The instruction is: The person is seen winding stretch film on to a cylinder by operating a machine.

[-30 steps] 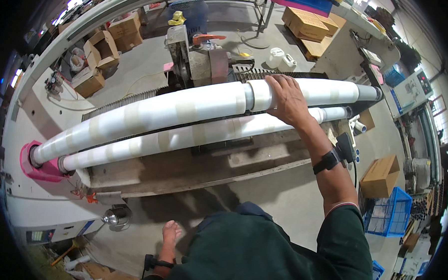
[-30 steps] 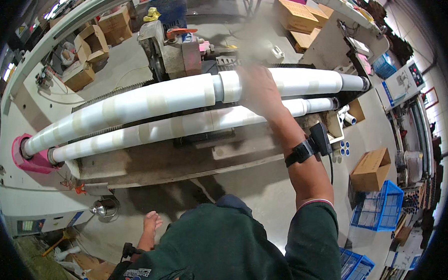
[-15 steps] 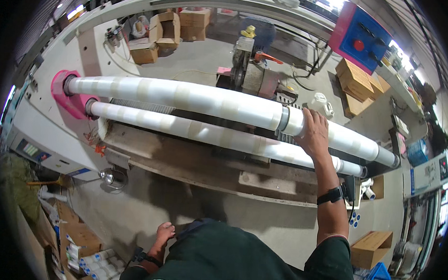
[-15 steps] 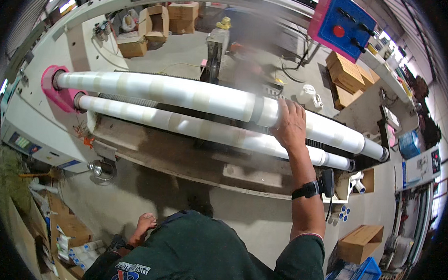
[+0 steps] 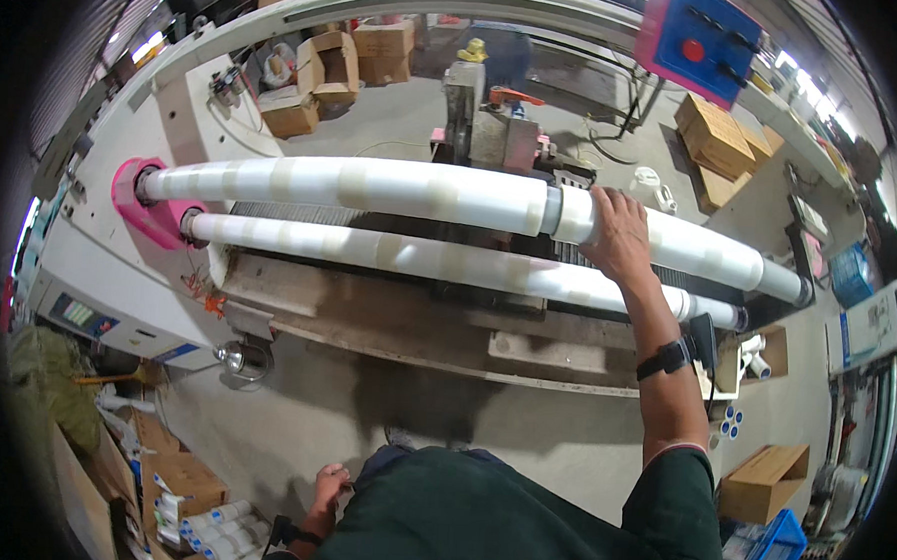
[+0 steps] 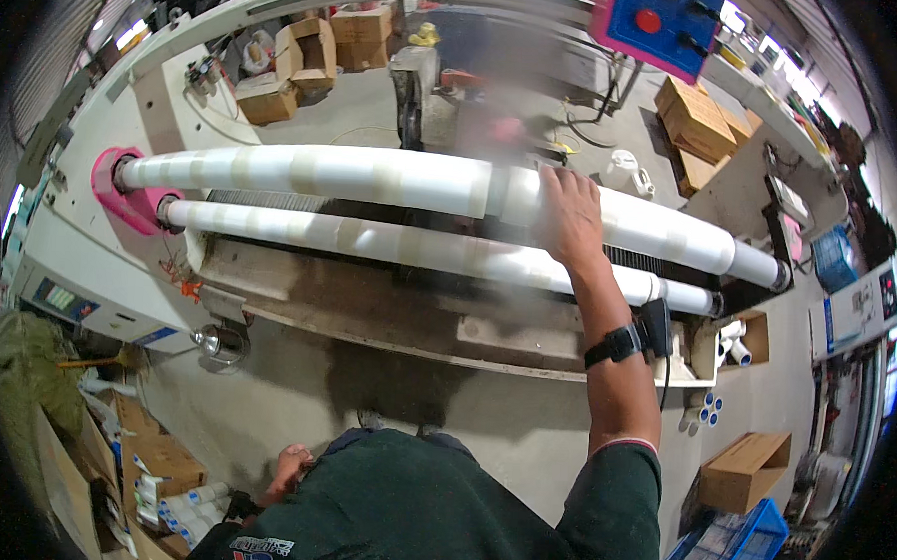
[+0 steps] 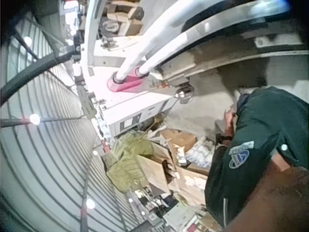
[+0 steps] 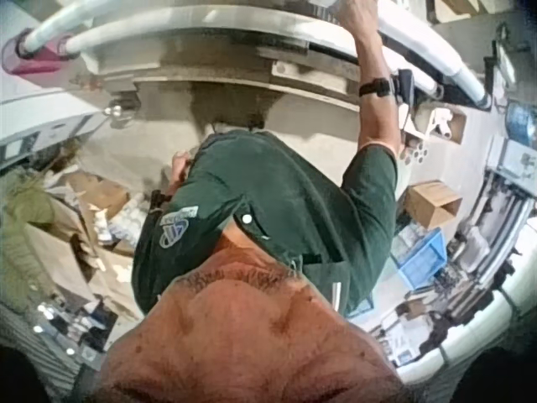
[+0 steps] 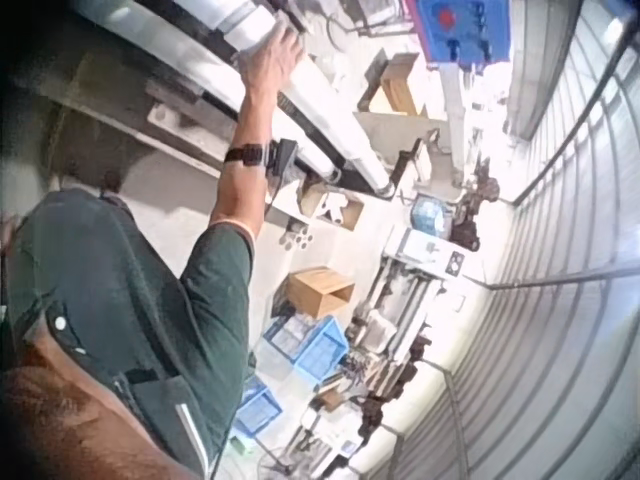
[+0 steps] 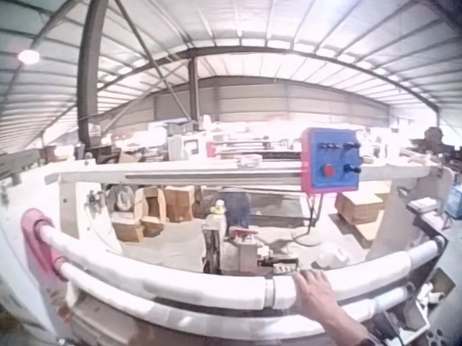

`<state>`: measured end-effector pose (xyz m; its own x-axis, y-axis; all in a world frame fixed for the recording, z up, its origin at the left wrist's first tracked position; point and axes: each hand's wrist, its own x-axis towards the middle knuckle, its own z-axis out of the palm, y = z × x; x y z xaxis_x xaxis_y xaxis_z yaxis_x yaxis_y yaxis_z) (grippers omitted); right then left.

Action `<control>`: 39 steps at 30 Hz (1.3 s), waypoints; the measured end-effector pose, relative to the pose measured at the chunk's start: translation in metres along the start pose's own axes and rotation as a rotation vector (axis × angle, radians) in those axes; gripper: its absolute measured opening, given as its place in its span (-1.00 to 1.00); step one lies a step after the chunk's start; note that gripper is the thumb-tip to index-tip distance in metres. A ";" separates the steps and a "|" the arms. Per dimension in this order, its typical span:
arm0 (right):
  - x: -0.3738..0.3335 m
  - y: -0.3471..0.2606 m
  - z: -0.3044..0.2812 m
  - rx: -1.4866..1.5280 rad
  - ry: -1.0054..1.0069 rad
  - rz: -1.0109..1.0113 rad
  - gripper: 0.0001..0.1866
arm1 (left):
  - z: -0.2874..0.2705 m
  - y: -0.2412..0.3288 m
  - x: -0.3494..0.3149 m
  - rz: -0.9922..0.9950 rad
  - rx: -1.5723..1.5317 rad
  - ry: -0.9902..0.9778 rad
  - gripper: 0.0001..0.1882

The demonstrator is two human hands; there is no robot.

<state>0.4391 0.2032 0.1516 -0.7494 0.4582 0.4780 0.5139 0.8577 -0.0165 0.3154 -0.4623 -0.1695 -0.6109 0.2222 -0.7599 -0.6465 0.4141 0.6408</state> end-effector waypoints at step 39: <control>0.004 -0.013 0.009 -0.051 -0.023 0.091 -0.07 | -0.036 0.052 0.006 -0.004 0.060 -0.045 -0.48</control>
<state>0.4253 0.1957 0.1458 -0.7076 0.5392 0.4567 0.6005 0.7995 -0.0135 0.2616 -0.4713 -0.1364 -0.5863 0.2591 -0.7676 -0.6195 0.4671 0.6309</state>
